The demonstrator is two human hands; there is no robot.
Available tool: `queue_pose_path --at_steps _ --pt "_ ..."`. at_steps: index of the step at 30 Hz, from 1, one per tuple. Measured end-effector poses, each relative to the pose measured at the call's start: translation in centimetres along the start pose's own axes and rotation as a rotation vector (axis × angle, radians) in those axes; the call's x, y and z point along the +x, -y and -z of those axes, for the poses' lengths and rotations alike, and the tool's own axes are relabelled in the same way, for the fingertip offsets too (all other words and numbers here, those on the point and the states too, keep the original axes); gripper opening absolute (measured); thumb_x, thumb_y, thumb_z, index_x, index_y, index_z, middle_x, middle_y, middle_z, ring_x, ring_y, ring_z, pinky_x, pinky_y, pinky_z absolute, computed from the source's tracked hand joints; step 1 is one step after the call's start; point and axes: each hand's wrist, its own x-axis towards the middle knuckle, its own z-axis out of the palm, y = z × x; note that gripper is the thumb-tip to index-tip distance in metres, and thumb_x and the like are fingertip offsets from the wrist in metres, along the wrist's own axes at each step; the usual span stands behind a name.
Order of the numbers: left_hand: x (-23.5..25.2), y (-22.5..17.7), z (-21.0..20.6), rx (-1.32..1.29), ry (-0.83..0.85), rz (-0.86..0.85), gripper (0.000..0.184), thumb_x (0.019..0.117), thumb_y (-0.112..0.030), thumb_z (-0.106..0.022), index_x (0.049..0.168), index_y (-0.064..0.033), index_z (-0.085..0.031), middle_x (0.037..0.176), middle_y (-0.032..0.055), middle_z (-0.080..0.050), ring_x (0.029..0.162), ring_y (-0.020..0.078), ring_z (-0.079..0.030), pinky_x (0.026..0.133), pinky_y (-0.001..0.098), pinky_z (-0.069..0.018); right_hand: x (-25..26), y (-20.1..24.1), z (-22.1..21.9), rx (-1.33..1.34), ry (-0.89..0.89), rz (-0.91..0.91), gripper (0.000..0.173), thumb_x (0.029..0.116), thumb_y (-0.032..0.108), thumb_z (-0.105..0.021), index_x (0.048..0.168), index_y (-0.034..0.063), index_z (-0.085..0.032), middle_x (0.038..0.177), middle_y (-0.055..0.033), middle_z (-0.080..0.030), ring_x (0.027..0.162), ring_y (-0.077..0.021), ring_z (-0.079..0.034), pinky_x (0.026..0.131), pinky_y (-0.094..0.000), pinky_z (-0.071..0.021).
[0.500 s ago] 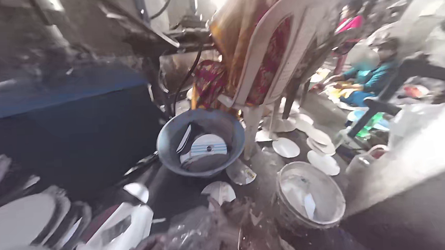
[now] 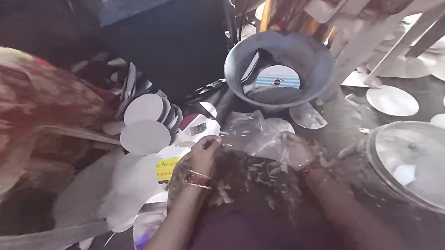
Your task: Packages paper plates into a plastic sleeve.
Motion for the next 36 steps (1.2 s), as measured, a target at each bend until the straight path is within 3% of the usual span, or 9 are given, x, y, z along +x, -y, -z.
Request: queue_pose_path --at_steps 6,8,13,17,22,24,27,30,36 --pt "-0.2 0.4 -0.6 -0.223 0.087 0.216 0.013 0.1025 0.001 -0.05 0.096 -0.001 -0.062 0.074 0.0 -0.065 0.065 0.0083 -0.063 0.064 0.0234 -0.0551 -0.8 0.9 0.0 0.059 0.165 -0.069 0.05 0.1112 0.026 -0.022 0.159 0.0125 -0.02 0.134 -0.0087 -0.061 0.102 -0.0122 -0.064 0.08 -0.0284 -0.0533" --pt "-0.1 0.7 -0.5 -0.187 0.095 0.182 0.012 0.1008 0.0 -0.052 0.095 -0.0025 -0.062 0.079 -0.0003 -0.066 0.069 0.0078 -0.064 0.067 0.0245 -0.0559 -0.9 0.8 0.2 -0.108 0.382 -0.041 0.081 0.0955 0.014 -0.05 0.161 0.0102 -0.003 0.136 -0.0086 -0.055 0.101 -0.0095 -0.064 0.077 -0.0269 -0.0546" --pt "0.1 0.9 0.1 -0.234 0.185 0.023 0.017 0.0966 0.004 -0.048 0.09 -0.0059 -0.061 0.088 -0.0019 -0.069 0.082 0.0055 -0.066 0.08 0.0236 -0.0557 -0.8 0.9 -0.3 -0.407 0.204 -0.07 0.022 0.0996 0.002 -0.059 0.119 -0.0063 -0.064 0.1 -0.0097 -0.068 0.082 -0.0089 -0.063 0.078 -0.0269 -0.0541" --pt "0.5 1.2 1.5 -0.338 0.34 -0.1 0.016 0.0962 -0.002 -0.048 0.095 -0.0104 -0.061 0.103 -0.0005 -0.075 0.083 0.0052 -0.069 0.075 0.0232 -0.0581 -0.5 0.9 -1.2 -0.011 -0.124 -0.125 0.034 0.106 0.004 -0.046 0.139 -0.0025 -0.044 0.104 -0.0083 -0.061 0.079 -0.0094 -0.062 0.069 -0.0267 -0.0551" --pt "-0.4 0.6 0.9 0.209 0.448 -0.536 0.025 0.0978 -0.011 -0.058 0.111 0.0082 -0.067 0.117 0.012 -0.072 0.093 0.0042 -0.068 0.083 0.0207 -0.0558 -0.1 -0.4 -0.6 -0.306 0.004 0.28 0.086 0.0848 0.006 -0.066 0.157 -0.0071 -0.021 0.156 -0.0303 -0.032 0.134 -0.0283 -0.048 0.102 -0.0347 -0.0475" --pt "-1.0 0.6 -0.1 0.501 0.515 -0.746 0.033 0.0995 -0.02 -0.056 0.109 0.0061 -0.072 0.119 0.0176 -0.073 0.108 0.0205 -0.071 0.097 0.0348 -0.0547 -0.5 -0.2 -0.1 -0.58 0.123 0.323 0.071 0.0914 0.022 -0.063 0.151 -0.0089 -0.039 0.154 -0.0351 -0.036 0.137 -0.0418 -0.044 0.109 -0.049 -0.0429" --pt "-2.3 1.6 -2.5 0.642 0.734 -0.889 0.021 0.0946 -0.012 -0.059 0.094 0.0028 -0.073 0.124 0.0177 -0.072 0.121 0.0338 -0.066 0.105 0.0471 -0.0509 -2.0 0.9 -0.4 -0.559 0.391 0.053 0.039 0.1096 0.017 -0.036 0.133 -0.0048 -0.059 0.13 -0.0131 -0.064 0.119 -0.0099 -0.058 0.104 -0.0273 -0.0468" --pt "-2.9 2.2 -4.1 0.692 1.015 -0.805 0.009 0.0898 -0.002 -0.067 0.09 0.005 -0.072 0.126 0.0209 -0.07 0.125 0.0397 -0.062 0.105 0.0528 -0.0487 -1.5 0.4 -0.3 -0.447 0.64 -0.128 0.022 0.1047 0.008 -0.045 0.101 -0.0017 -0.064 0.084 0.0048 -0.061 0.076 0.003 -0.058 0.073 -0.0168 -0.05" --pt "-3.1 1.7 -4.0 0.832 1.051 -0.647 0.016 0.0957 -0.002 -0.061 0.104 0.0054 -0.072 0.13 0.0247 -0.066 0.123 0.0417 -0.063 0.104 0.0544 -0.0504 -0.4 -0.5 0.2 -0.215 0.462 -0.087 0.018 0.0976 -0.001 -0.05 0.088 0.0057 -0.064 0.076 0.006 -0.065 0.068 -0.0023 -0.061 0.068 -0.0219 -0.0535"
